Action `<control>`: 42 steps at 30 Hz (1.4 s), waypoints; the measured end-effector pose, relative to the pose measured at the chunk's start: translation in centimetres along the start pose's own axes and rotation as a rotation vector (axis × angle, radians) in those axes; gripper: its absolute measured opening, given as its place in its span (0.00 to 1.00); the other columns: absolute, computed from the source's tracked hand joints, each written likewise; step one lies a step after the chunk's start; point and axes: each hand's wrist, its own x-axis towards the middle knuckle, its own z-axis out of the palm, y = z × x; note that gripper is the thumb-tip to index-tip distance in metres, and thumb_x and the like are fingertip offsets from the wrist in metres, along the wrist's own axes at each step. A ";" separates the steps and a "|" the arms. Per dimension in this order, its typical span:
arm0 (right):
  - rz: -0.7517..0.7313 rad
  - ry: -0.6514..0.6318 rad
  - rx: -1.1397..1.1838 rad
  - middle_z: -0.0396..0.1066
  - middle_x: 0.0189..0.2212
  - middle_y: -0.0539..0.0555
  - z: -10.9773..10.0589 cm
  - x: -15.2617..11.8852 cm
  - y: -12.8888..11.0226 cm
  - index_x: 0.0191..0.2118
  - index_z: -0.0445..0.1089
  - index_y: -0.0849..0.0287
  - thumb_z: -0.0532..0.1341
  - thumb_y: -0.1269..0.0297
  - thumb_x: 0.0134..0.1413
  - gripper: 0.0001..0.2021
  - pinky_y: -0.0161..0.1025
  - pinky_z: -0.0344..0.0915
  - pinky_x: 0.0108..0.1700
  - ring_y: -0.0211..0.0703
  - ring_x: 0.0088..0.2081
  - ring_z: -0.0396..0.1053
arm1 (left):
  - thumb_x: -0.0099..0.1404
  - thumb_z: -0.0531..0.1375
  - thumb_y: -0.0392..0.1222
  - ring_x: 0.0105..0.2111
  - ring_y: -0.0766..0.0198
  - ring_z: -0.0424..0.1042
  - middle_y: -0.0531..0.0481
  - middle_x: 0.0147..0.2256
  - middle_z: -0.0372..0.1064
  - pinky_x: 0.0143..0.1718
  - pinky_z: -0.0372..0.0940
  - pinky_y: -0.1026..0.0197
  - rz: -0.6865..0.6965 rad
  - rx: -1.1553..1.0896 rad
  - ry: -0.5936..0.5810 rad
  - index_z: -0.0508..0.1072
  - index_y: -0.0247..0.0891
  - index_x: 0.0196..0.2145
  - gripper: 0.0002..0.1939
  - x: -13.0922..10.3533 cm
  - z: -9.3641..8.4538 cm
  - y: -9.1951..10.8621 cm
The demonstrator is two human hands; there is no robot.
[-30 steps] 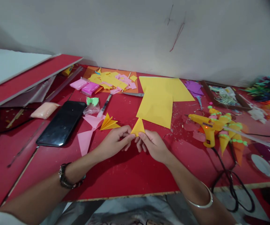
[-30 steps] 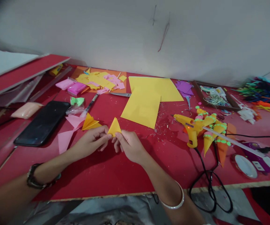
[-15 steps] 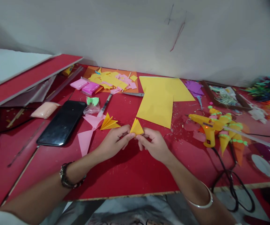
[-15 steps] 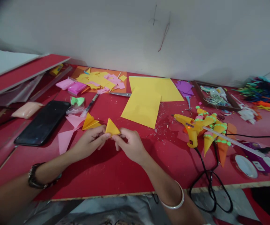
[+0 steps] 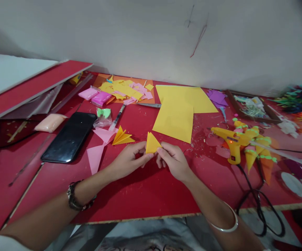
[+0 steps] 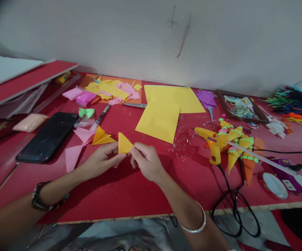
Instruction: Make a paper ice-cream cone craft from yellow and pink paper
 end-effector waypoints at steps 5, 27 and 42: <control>0.001 0.007 -0.006 0.60 0.13 0.46 -0.1 0.1 -0.3 0.25 0.61 0.60 0.46 0.56 0.57 0.16 0.30 0.55 0.22 0.30 0.16 0.56 | 0.62 0.50 0.42 0.21 0.74 0.57 0.57 0.19 0.58 0.24 0.53 0.70 0.039 0.083 0.034 0.61 0.34 0.22 0.13 -0.1 -0.1 0.1; -0.038 0.026 -0.001 0.60 0.14 0.45 -0.2 0.1 -0.5 0.23 0.62 0.60 0.48 0.58 0.57 0.16 0.29 0.55 0.21 0.29 0.16 0.57 | 0.63 0.48 0.47 0.09 0.77 0.54 0.61 0.10 0.52 0.13 0.47 0.74 -0.069 -0.073 -0.117 0.60 0.34 0.21 0.18 -0.5 -0.3 -0.7; -0.054 0.111 0.006 0.58 0.11 0.44 -0.1 0.4 -0.1 0.25 0.64 0.60 0.48 0.58 0.56 0.15 0.29 0.51 0.19 0.28 0.14 0.53 | 0.63 0.48 0.45 0.17 0.74 0.56 0.59 0.16 0.56 0.20 0.52 0.71 -0.001 0.058 -0.035 0.58 0.35 0.21 0.16 0.2 -0.8 -0.5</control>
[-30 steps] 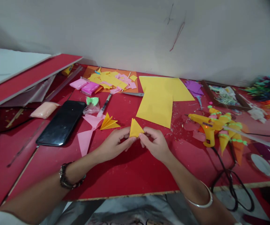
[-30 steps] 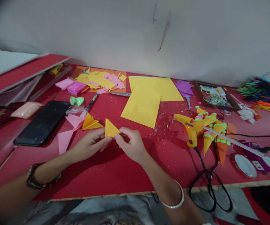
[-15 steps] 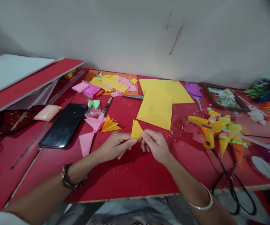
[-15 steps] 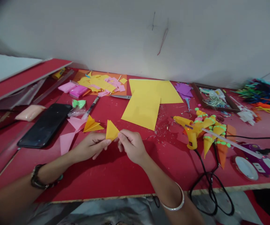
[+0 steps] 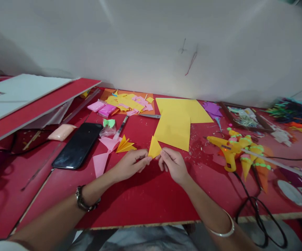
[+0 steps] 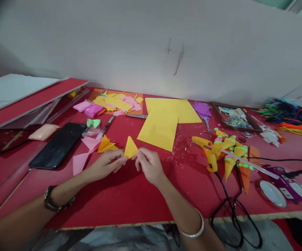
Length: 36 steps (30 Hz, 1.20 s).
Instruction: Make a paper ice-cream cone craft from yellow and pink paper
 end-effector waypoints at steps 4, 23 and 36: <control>0.004 0.007 0.002 0.57 0.12 0.44 0.0 0.1 0.4 0.24 0.62 0.60 0.49 0.58 0.56 0.15 0.29 0.51 0.19 0.28 0.15 0.53 | 0.63 0.47 0.45 0.17 0.74 0.55 0.59 0.15 0.54 0.20 0.51 0.70 0.026 0.075 0.000 0.58 0.35 0.21 0.16 -0.1 -0.2 0.3; 0.061 -0.003 0.035 0.57 0.14 0.44 -0.1 0.4 0.3 0.24 0.62 0.59 0.54 0.58 0.52 0.11 0.29 0.54 0.21 0.29 0.17 0.55 | 0.64 0.47 0.43 0.25 0.72 0.61 0.55 0.25 0.64 0.26 0.53 0.69 0.097 0.198 -0.039 0.67 0.35 0.31 0.13 0.2 0.6 1.5; 0.028 0.016 0.037 0.59 0.23 0.46 0.0 0.6 0.7 0.28 0.61 0.58 0.58 0.63 0.47 0.06 0.31 0.57 0.29 0.32 0.24 0.58 | 0.61 0.51 0.43 0.27 0.70 0.61 0.55 0.27 0.64 0.28 0.53 0.67 -0.015 0.327 0.096 0.65 0.37 0.29 0.08 -1.0 -1.1 1.3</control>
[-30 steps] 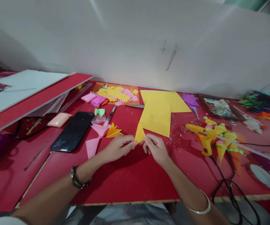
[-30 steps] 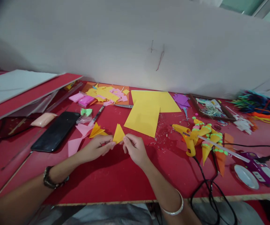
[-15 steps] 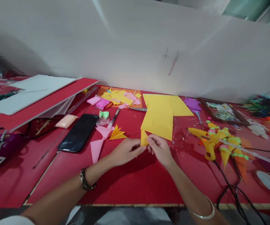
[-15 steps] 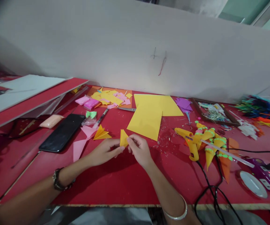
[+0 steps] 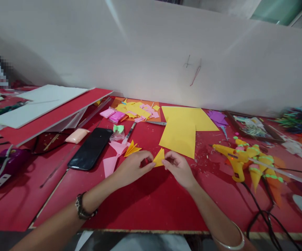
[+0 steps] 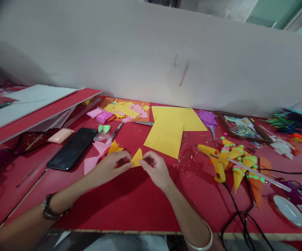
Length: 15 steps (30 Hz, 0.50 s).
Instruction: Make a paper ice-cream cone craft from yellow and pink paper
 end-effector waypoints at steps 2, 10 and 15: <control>0.007 -0.052 -0.011 0.59 0.22 0.45 0.2 -0.1 -0.1 0.27 0.61 0.58 0.58 0.63 0.47 0.06 0.31 0.57 0.29 0.32 0.24 0.58 | 0.61 0.51 0.44 0.26 0.70 0.60 0.55 0.25 0.62 0.27 0.53 0.68 0.005 0.031 -0.001 0.63 0.36 0.27 0.09 0.1 0.1 -0.1; 0.057 -0.172 -0.021 0.62 0.22 0.47 0.3 -0.1 -0.6 0.28 0.62 0.58 0.55 0.61 0.50 0.07 0.32 0.58 0.29 0.33 0.25 0.60 | 0.64 0.46 0.45 0.21 0.71 0.64 0.57 0.20 0.64 0.26 0.56 0.68 -0.072 -0.134 -0.128 0.61 0.37 0.28 0.12 -0.2 -0.8 0.5; 0.064 -0.226 -0.027 0.63 0.20 0.49 0.6 0.3 -0.9 0.24 0.62 0.59 0.48 0.57 0.55 0.15 0.32 0.58 0.27 0.33 0.22 0.61 | 0.64 0.47 0.44 0.19 0.71 0.63 0.58 0.17 0.62 0.26 0.56 0.68 -0.061 -0.194 -0.077 0.61 0.37 0.28 0.11 -0.7 -1.5 0.3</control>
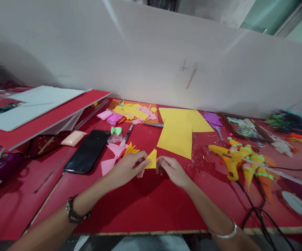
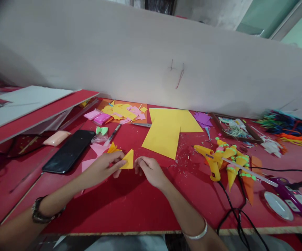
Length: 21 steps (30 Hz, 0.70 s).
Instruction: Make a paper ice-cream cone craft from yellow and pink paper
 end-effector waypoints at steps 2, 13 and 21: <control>0.012 -0.047 -0.030 0.63 0.19 0.49 0.0 0.4 -0.1 0.23 0.63 0.60 0.46 0.55 0.56 0.18 0.32 0.57 0.25 0.33 0.21 0.60 | 0.64 0.47 0.45 0.20 0.72 0.63 0.58 0.18 0.61 0.25 0.56 0.69 0.012 -0.043 0.021 0.61 0.37 0.27 0.12 -0.1 -0.1 -0.3; -0.177 -0.014 -0.357 0.63 0.21 0.47 -0.9 4.9 -1.4 0.32 0.68 0.59 0.49 0.62 0.55 0.12 0.31 0.57 0.27 0.32 0.22 0.61 | 0.62 0.48 0.43 0.22 0.71 0.61 0.57 0.20 0.62 0.25 0.53 0.68 0.084 0.041 -0.093 0.60 0.37 0.26 0.10 -0.4 0.8 -1.5; -0.264 0.087 -0.738 0.68 0.25 0.50 -2.9 9.4 -1.8 0.34 0.66 0.61 0.49 0.64 0.54 0.11 0.31 0.59 0.29 0.33 0.25 0.64 | 0.61 0.49 0.41 0.24 0.70 0.59 0.56 0.23 0.61 0.25 0.51 0.68 0.111 0.119 -0.098 0.62 0.36 0.28 0.07 -0.3 1.3 -1.9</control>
